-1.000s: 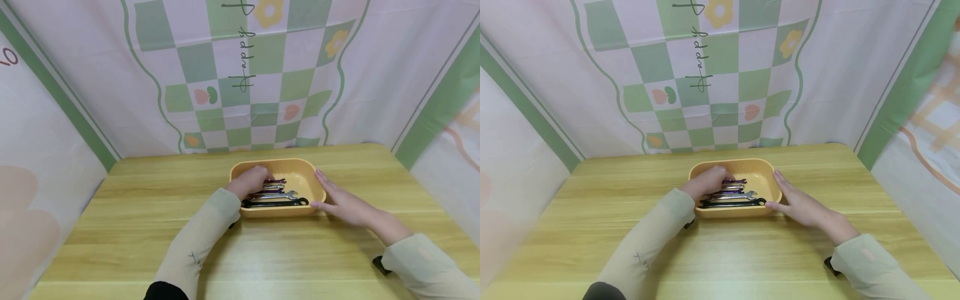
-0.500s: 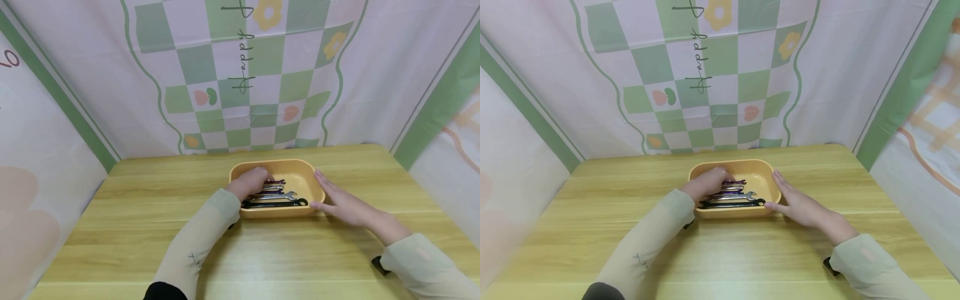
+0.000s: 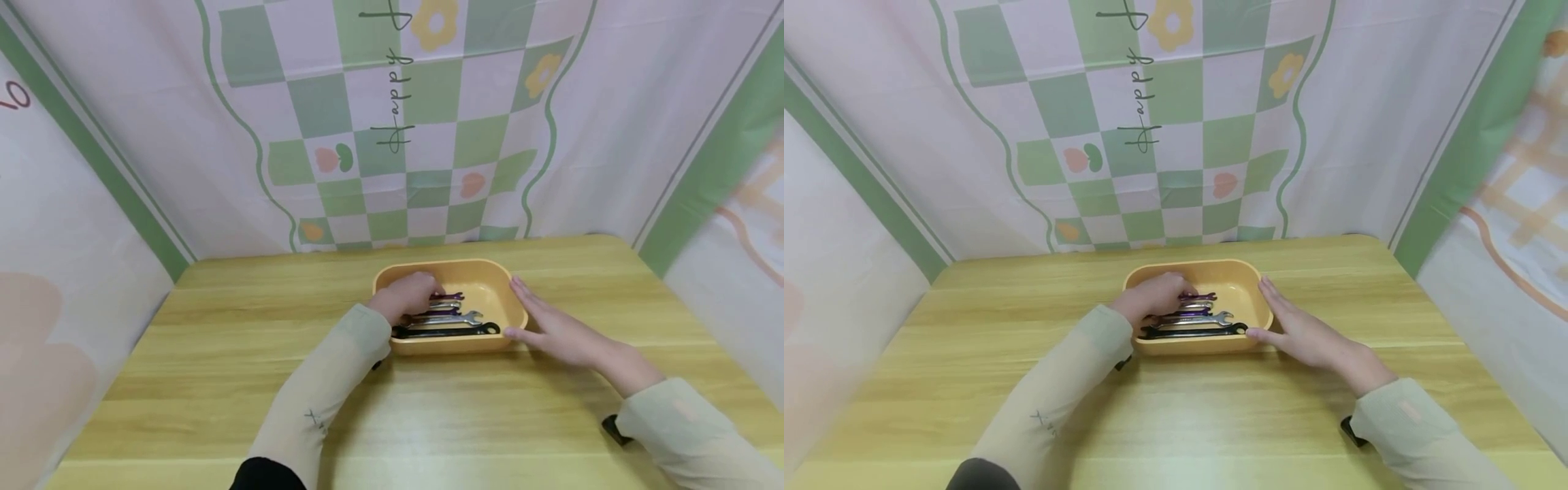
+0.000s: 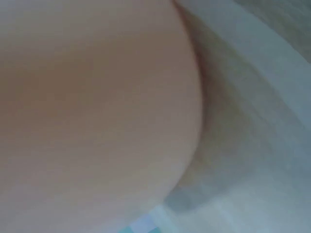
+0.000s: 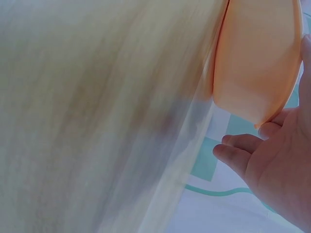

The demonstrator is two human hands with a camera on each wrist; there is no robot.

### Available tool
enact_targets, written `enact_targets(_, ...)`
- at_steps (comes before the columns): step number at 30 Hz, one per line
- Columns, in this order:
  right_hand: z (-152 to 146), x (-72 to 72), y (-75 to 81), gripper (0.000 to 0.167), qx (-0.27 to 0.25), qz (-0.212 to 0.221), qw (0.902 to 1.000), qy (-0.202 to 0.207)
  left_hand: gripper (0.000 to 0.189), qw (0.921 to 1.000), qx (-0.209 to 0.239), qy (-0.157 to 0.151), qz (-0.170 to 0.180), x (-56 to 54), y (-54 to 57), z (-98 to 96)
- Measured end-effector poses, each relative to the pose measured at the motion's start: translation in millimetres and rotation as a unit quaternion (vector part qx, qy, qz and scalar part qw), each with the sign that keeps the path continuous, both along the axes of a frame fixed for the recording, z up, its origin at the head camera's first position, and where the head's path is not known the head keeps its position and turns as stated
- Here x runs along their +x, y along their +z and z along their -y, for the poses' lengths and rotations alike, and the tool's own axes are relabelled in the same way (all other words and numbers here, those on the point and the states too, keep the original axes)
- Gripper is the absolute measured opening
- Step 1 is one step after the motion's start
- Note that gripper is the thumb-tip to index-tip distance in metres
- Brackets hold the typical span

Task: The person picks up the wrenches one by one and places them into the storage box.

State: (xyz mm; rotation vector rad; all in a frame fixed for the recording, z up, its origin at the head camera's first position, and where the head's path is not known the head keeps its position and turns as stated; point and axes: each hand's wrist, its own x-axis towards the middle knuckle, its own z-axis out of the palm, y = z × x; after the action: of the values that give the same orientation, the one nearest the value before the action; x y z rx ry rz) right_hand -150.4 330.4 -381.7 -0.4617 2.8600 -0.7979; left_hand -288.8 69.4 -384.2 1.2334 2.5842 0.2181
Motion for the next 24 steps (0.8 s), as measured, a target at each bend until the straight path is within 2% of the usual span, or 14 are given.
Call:
enact_targets(7, -0.8, -5.8, 1.8, 0.094, 0.010, -0.001, 0.9999, 0.002, 0.039, 0.9997, 0.008, -0.004, 0.023, -3.7, 6.7, 4.1)
enact_targets(13, -2.7, -11.3, 1.5, 0.093, 0.014, -0.002, 0.9999, 0.007, 0.039, 0.9976, 0.030, 0.017, 0.061, -5.6, 11.2, 12.6)
enact_targets(17, -4.1, -13.8, 2.1, 0.093, 0.020, -0.005, 0.9997, 0.011, 0.039, 0.9964, 0.058, 0.026, 0.056, -6.6, 16.5, 21.9)
enact_targets(24, -7.3, -12.8, 4.8, 0.093, 0.033, -0.009, 0.9994, 0.010, 0.041, 0.9842, 0.135, 0.055, 0.100, -4.5, 31.9, 41.9)
